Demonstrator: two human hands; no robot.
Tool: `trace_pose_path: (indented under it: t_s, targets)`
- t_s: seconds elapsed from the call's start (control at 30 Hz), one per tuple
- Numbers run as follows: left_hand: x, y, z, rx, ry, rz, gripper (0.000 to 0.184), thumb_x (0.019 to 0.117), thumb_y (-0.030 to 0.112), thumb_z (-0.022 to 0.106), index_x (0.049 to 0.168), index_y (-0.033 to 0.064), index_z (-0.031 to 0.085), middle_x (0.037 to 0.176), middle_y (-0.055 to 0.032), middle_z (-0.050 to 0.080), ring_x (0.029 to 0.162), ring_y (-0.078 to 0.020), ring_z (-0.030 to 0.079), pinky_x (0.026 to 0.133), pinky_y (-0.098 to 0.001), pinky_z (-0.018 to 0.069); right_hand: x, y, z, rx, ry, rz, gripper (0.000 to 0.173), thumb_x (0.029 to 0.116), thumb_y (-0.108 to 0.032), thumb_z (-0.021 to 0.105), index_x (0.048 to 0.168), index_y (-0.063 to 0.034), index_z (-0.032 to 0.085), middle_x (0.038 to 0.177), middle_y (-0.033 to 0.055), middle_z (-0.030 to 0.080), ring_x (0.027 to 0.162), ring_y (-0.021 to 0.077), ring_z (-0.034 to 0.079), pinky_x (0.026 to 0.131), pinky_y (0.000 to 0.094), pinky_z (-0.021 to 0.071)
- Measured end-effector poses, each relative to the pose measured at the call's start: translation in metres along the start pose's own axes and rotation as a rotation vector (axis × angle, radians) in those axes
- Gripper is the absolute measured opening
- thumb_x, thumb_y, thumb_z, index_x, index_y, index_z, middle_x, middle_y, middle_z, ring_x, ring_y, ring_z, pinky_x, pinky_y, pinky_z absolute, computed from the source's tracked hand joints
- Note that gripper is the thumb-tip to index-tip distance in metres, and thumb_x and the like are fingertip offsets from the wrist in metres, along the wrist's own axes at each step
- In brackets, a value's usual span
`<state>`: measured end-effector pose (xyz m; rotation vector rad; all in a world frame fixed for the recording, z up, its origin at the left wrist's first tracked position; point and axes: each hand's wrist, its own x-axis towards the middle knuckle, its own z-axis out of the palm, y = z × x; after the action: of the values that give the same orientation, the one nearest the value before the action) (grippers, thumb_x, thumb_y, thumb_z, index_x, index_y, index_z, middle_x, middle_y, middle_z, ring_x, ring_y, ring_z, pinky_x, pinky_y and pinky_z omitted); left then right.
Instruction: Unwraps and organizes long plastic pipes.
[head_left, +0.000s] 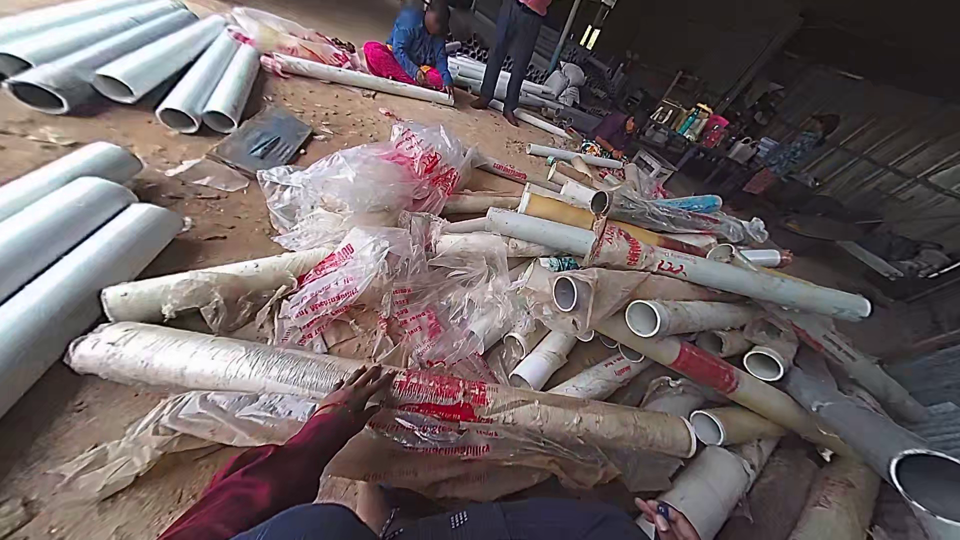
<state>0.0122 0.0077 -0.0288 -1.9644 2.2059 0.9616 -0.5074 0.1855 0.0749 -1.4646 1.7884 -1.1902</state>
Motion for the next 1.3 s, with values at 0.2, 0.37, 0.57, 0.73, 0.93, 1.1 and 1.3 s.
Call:
trace_pose_path:
  t_s: [0.2,0.37,0.57,0.73,0.93,1.1,1.3]
  targets:
    - [0.001,-0.009,0.011,0.003,0.108,0.076,0.063,0.0982,0.02,0.07,0.156,0.0164,0.045,0.163,-0.0213,0.036,0.152,-0.0476,0.027,0.117,-0.0686,0.0286,-0.013,-0.013,0.019,0.0,0.152,0.014,0.027,0.0997,-0.001,0.045,0.115,0.0153,0.061,0.095,0.0094,0.076,0.091,0.0063,0.072,0.089,0.0223,0.0571]
    - [-0.001,-0.012,0.014,-0.005,0.153,0.108,0.065,0.0951,0.015,0.074,0.154,0.0118,0.047,0.161,-0.0249,0.038,0.15,-0.0509,0.03,0.115,-0.0692,0.0314,-0.006,0.004,-0.021,-0.052,0.356,0.37,0.032,0.1103,-0.012,0.042,0.107,0.0098,0.065,0.061,-0.0041,0.05,0.048,-0.0017,0.043,0.048,0.0148,0.0368]
    - [-0.002,-0.026,0.021,0.049,0.206,0.209,0.069,0.0926,0.009,0.076,0.154,0.0066,0.045,0.157,-0.0322,0.038,0.146,-0.0557,0.033,0.111,-0.073,0.034,-0.036,0.005,-0.113,-0.722,-0.046,0.981,0.038,0.1119,-0.017,0.04,0.13,0.0096,0.061,0.124,0.0288,0.067,0.116,0.0393,0.065,0.105,0.0543,0.0451]
    - [0.005,-0.037,0.021,0.111,0.173,0.198,0.071,0.0958,0.017,0.073,0.158,0.0093,0.039,0.162,-0.0293,0.033,0.149,-0.0522,0.031,0.115,-0.0691,0.0327,-0.072,0.048,-0.129,-0.84,-0.231,1.262,0.036,0.1032,-0.017,0.06,0.129,0.0077,0.061,0.132,0.0269,0.062,0.123,0.0361,0.062,0.106,0.0532,0.045]
    - [0.007,-0.044,0.027,0.098,0.215,0.203,0.07,0.0932,0.013,0.075,0.155,0.0092,0.044,0.159,-0.0303,0.037,0.147,-0.0529,0.035,0.112,-0.0719,0.0346,-0.114,0.128,-0.087,-0.676,-0.243,1.295,0.037,0.1055,-0.017,0.056,0.135,0.0048,0.06,0.135,0.026,0.062,0.122,0.0357,0.063,0.105,0.0513,0.0481]
    - [-0.008,-0.02,0.016,0.074,0.175,0.141,0.069,0.0925,0.009,0.076,0.154,0.0082,0.046,0.159,-0.0284,0.038,0.147,-0.0521,0.035,0.112,-0.0698,0.0357,-0.103,0.123,-0.065,-1.045,-0.33,1.152,0.051,0.1027,-0.026,0.06,0.142,0.0061,0.054,0.143,0.0294,0.057,0.135,0.0436,0.054,0.112,0.0585,0.0429]
    - [-0.003,-0.025,0.019,0.073,0.197,0.186,0.072,0.0887,0.008,0.08,0.153,0.0049,0.047,0.157,-0.0314,0.04,0.145,-0.0557,0.036,0.11,-0.0717,0.0363,0.033,0.051,-0.04,-0.817,-0.043,0.488,0.053,0.0983,-0.017,0.07,0.143,0.0053,0.053,0.143,0.0301,0.056,0.131,0.0446,0.057,0.11,0.0549,0.0443]
